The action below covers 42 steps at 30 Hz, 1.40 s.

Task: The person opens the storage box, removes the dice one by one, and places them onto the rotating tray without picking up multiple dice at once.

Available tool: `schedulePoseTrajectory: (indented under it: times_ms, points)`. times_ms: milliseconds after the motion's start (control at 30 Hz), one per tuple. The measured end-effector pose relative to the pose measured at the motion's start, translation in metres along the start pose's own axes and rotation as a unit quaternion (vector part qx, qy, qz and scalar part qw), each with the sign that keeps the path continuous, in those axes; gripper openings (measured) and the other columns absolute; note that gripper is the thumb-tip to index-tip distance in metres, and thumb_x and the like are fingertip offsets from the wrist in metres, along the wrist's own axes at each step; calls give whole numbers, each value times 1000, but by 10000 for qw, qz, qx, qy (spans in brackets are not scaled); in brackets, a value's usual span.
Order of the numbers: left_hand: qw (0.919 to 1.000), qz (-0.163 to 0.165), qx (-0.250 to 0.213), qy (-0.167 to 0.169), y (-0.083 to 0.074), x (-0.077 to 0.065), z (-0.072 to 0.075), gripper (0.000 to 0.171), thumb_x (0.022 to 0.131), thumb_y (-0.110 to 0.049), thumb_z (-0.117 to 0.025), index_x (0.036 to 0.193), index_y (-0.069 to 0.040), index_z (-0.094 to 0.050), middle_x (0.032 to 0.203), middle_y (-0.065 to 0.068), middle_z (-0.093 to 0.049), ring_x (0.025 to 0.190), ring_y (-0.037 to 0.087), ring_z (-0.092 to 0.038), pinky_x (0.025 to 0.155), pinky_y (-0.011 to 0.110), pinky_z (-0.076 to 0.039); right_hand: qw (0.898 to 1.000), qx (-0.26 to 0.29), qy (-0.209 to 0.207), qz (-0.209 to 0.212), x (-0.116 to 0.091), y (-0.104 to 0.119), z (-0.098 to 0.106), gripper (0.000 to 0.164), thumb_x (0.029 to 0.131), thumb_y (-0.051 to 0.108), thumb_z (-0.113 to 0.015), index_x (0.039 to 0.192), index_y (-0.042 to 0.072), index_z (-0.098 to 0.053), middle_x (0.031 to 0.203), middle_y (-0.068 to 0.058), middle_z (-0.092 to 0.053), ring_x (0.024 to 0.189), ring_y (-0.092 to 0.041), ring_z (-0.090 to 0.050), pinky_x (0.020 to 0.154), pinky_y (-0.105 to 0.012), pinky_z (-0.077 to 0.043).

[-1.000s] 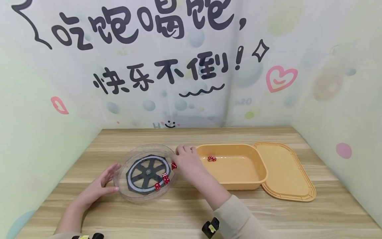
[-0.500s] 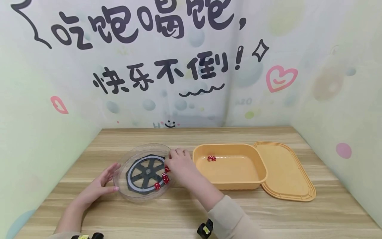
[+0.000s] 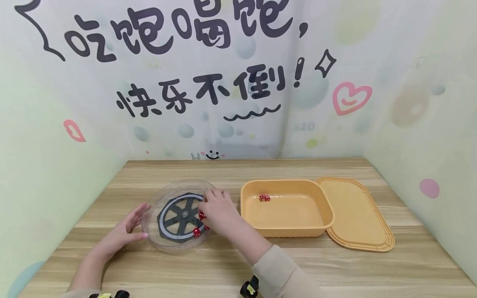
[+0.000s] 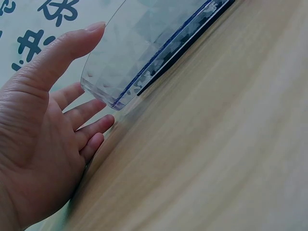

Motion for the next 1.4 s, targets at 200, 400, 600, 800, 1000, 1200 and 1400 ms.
schedulePoseTrajectory:
  times_ms: [200, 400, 600, 800, 1000, 1200, 1400]
  points:
    - [10000, -36, -21, -9, 0, 0, 0, 93, 80, -6, -74, 151, 2, -14, 154, 26, -18, 139, 44, -12, 94, 3, -21, 9999, -53, -46, 79, 3, 4, -3, 16, 82, 30, -76, 95, 24, -72, 104, 0, -53, 104, -21, -48, 93, -44, -38]
    - [9999, -45, -98, 0, 1, 0, 0, 93, 80, -5, -74, 151, 2, -14, 153, 26, -18, 139, 44, -12, 94, 3, -22, 9998, -149, -7, 136, 5, 6, -7, 18, 81, 33, -76, 97, 24, -71, 104, 0, -53, 105, -21, -46, 94, -43, -38]
    - [10000, 8, -32, -11, 0, 0, 0, 94, 80, -7, -74, 151, 1, -14, 154, 25, -18, 139, 43, -13, 98, 7, -22, 9990, -367, -69, 247, 6, 9, -10, 20, 81, 35, -76, 97, 24, -71, 103, -1, -53, 105, -21, -45, 92, -43, -39]
    - [10000, -7, 6, -14, 1, -1, 0, 94, 80, -7, -75, 151, 1, -14, 154, 25, -18, 139, 43, -13, 97, 6, -22, 9987, -406, -20, 292, 9, 9, -19, 21, 81, 35, -77, 97, 23, -70, 104, -2, -52, 109, -24, -44, 97, -48, -38]
    - [10000, 24, 52, -13, 2, -1, 1, 93, 80, -8, -74, 151, 0, -14, 154, 25, -18, 139, 43, -13, 100, 10, -22, 9988, -421, 38, 248, 10, 11, -20, 20, 81, 35, -77, 96, 24, -70, 103, -1, -52, 109, -24, -44, 99, -48, -37]
    - [10000, 62, 75, -4, 2, 0, 0, 94, 80, -8, -74, 151, 1, -13, 154, 25, -17, 139, 44, -13, 112, 35, -19, 9988, -409, -69, 272, 10, 12, -21, 17, 81, 31, -76, 97, 24, -71, 99, 0, -51, 105, -24, -45, 98, -48, -38]
    - [10000, 39, 86, -6, 2, 0, 0, 94, 80, -8, -74, 151, 1, -13, 154, 25, -17, 139, 44, -13, 112, 45, -16, 9994, -139, -212, 214, 7, 9, -18, 16, 82, 30, -76, 95, 23, -71, 101, 0, -53, 105, -22, -47, 95, -45, -39]
Point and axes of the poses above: each hand's wrist, its own x-axis towards the middle knuckle, its own z-axis out of the back of the hand, y = z × x, the point moved 2 cm from there along x, towards the middle knuckle
